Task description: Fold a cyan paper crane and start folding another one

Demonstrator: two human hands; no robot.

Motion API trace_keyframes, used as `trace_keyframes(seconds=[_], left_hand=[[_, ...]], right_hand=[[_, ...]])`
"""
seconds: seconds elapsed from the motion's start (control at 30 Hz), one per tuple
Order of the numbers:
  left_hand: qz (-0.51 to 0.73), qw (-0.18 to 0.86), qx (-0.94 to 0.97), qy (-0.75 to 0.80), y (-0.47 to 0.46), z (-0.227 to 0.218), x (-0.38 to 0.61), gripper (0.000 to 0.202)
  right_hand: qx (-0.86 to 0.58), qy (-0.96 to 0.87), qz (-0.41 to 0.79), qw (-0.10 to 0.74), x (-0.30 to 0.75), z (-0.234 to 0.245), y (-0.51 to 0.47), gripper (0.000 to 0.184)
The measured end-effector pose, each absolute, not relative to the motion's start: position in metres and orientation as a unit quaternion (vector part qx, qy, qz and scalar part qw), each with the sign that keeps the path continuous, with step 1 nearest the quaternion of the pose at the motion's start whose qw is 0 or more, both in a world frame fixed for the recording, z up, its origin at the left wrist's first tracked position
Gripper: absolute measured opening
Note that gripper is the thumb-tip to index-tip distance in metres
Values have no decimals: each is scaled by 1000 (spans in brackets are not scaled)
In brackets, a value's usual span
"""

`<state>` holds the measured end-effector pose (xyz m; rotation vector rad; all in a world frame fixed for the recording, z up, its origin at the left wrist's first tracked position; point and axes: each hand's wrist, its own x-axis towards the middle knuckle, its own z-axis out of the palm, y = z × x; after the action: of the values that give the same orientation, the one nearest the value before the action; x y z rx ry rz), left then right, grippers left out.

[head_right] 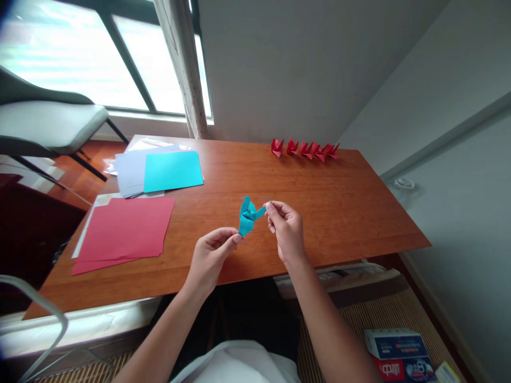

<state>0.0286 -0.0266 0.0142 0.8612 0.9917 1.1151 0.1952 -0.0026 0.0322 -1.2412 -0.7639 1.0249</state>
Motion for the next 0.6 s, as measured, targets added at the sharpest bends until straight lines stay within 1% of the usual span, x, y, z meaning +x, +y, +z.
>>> trace_keyframes(seconds=[0.17, 0.3, 0.43, 0.6], left_hand=[[491, 662, 403, 397, -26, 13, 36, 28], [468, 654, 448, 391, -17, 7, 37, 27], [418, 618, 524, 410, -6, 3, 27, 27], [399, 567, 577, 431, 0, -1, 17, 27]], right_hand=[[-547, -320, 446, 632, 200, 35, -1, 28], [-549, -361, 426, 622, 210, 36, 2, 28], [-561, -418, 377, 606, 231, 33, 17, 29], [-546, -485, 349, 588, 267, 34, 50, 30]])
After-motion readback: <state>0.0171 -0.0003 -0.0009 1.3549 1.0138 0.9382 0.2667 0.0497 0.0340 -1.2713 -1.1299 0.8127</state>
